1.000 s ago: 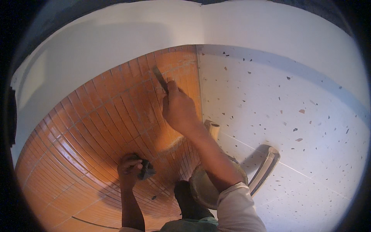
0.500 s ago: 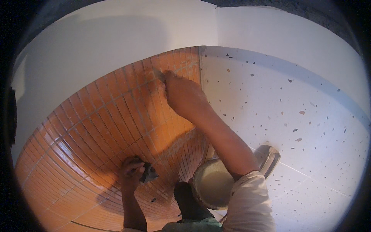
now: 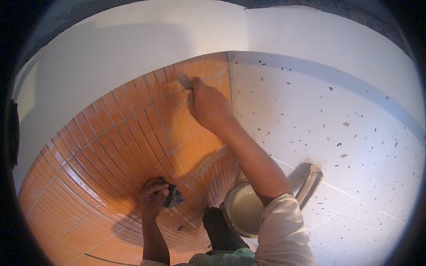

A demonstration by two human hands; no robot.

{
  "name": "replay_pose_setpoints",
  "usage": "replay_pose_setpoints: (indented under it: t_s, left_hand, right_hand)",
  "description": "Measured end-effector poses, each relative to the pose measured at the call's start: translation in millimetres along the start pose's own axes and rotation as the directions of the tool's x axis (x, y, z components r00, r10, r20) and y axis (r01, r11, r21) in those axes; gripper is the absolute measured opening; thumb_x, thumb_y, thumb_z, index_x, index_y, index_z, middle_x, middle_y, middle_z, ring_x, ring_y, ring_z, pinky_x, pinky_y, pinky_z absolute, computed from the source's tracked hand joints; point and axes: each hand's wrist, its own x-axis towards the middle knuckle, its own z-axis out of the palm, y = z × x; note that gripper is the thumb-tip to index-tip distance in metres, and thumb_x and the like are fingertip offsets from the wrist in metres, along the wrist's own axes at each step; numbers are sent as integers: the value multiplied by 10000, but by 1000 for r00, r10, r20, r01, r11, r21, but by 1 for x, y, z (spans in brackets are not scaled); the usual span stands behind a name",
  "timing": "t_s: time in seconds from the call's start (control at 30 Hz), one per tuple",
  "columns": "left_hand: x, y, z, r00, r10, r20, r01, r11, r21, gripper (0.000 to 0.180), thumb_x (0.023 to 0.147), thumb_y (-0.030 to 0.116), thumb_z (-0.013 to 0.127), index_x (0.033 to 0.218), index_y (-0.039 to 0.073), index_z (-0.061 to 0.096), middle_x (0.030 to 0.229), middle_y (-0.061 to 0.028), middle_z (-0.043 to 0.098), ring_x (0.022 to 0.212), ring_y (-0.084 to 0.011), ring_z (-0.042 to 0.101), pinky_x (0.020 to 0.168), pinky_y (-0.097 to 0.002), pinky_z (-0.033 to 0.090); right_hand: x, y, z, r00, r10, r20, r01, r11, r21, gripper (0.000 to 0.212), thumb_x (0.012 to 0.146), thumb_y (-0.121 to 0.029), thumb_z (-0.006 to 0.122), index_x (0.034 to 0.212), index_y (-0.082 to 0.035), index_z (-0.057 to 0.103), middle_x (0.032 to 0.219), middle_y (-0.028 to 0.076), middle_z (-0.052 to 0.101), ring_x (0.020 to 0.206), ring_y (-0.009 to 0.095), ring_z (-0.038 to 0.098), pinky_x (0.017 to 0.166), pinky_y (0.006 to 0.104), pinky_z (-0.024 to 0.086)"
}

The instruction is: The person uses a grout float to apply grout to the joints between orange rectangular tiles on a curved wall. They hold a dark cloth in their left hand while working with the float in their right hand, smoothing the grout into the gaps.

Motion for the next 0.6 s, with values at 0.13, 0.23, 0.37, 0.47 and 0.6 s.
replay_pose_setpoints:
  t_s: [0.13, 0.23, 0.37, 0.47, 0.6]
  left_hand:
    - [0, 4, 0, 995, -102, -14, 101, 993, -58, 163, 796, 0, 738, 955, -18, 703, 1042, -112, 604, 922, -173, 617, 796, -258, 498]
    - [-3, -5, -4, 999, -46, -10, 46, 999, 12, 160, 786, 7, 748, 941, -11, 713, 1057, -114, 605, 954, -178, 609, 803, -269, 500]
    - [-2, 0, -3, 994, -110, -29, 109, 994, -11, 153, 776, 4, 756, 925, 2, 723, 1068, -117, 607, 954, -182, 607, 798, -275, 499]
    - [-6, -5, -7, 989, -141, -37, 141, 990, 8, 152, 772, 0, 757, 920, 12, 727, 1069, -120, 609, 948, -183, 608, 799, -280, 500]
    - [-6, -10, -10, 995, -96, 16, 95, 995, 15, 163, 760, -15, 757, 917, 15, 727, 1035, -113, 618, 930, -178, 613, 794, -270, 499]
  right_hand:
    - [-16, 14, 14, 988, -80, -131, 108, 969, 221, 266, 933, -207, 536, 920, 58, 524, 722, 264, 617, 729, 396, 651, 655, 439, 493]
    - [-21, 8, 11, 986, 149, -77, -115, 933, 340, 278, 939, -225, 546, 886, 47, 526, 673, 210, 603, 677, 330, 642, 635, 397, 482]
    - [-16, 3, 31, 978, 202, -53, -167, 909, 383, 286, 942, -235, 558, 863, 37, 516, 643, 183, 579, 615, 286, 610, 592, 381, 464]
    - [-18, -4, 38, 968, 238, -84, -184, 892, 413, 289, 945, -234, 557, 844, 32, 507, 642, 187, 579, 604, 280, 609, 572, 379, 459]
    - [-14, -7, 45, 958, 242, -152, -168, 908, 383, 301, 942, -211, 531, 1050, 67, 490, 727, 259, 617, 695, 393, 633, 621, 473, 486]
